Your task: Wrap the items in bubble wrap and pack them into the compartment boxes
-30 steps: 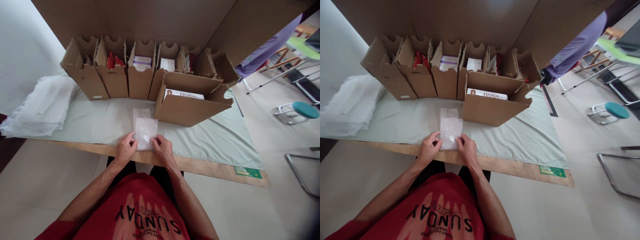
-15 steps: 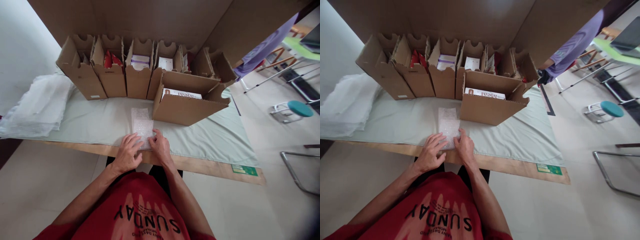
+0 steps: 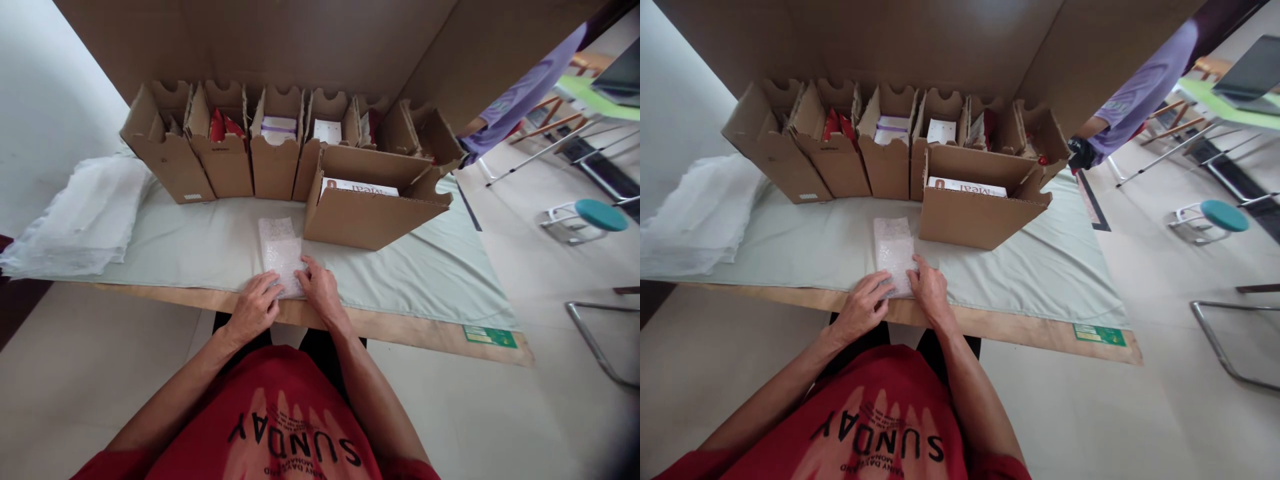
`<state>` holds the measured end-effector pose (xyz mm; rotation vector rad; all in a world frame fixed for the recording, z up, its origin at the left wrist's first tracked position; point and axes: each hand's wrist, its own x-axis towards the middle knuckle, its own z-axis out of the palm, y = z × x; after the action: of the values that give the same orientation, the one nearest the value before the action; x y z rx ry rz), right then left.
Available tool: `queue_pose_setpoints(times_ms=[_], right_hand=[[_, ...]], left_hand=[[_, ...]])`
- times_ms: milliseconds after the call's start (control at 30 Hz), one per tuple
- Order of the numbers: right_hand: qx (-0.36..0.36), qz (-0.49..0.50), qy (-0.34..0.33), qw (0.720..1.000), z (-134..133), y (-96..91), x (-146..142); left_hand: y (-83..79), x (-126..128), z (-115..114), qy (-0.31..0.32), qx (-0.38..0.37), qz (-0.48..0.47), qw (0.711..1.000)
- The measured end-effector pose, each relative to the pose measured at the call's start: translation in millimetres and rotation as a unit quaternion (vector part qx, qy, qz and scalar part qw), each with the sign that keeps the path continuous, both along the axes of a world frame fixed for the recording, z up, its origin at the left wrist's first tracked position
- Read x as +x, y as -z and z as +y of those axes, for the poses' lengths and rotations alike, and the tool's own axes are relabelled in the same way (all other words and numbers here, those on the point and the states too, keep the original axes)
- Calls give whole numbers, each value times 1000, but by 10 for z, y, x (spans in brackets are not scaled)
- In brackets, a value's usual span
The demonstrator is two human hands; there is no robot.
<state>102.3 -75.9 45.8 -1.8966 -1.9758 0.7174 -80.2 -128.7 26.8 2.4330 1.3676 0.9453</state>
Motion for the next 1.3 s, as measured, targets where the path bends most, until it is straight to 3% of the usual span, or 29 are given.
queue_pose_setpoints(times_ms=[133,233,333,400,467,633,767,933,1100,1300], right_hand=[[3,-15,-8,1000,2,-98,46],[91,16,-16,996,-97,-205,213],[162,65,-124,977,-219,-271,397],[142,89,-199,966,-256,-248,453],[103,112,-224,963,-239,-170,441],[24,199,-154,967,-111,43,313],[0,247,-125,961,-104,62,311],[-20,262,-110,958,-137,46,322],[-22,277,-115,954,-145,44,290],[-30,293,-68,953,-149,59,260]], left_hand=[[13,33,15,-18,22,-38,999],[-2,44,28,-30,14,-80,996],[-32,34,31,-32,-11,-134,990],[-56,14,23,-29,-43,-168,984],[-79,-18,8,-30,-91,-196,976],[-124,-155,-11,-32,-199,-234,951],[-142,-218,37,-36,-246,-239,939],[-110,-172,122,-69,-239,-230,941],[-58,-178,136,-64,-193,-211,956],[-125,-184,155,-86,-228,-215,946]])
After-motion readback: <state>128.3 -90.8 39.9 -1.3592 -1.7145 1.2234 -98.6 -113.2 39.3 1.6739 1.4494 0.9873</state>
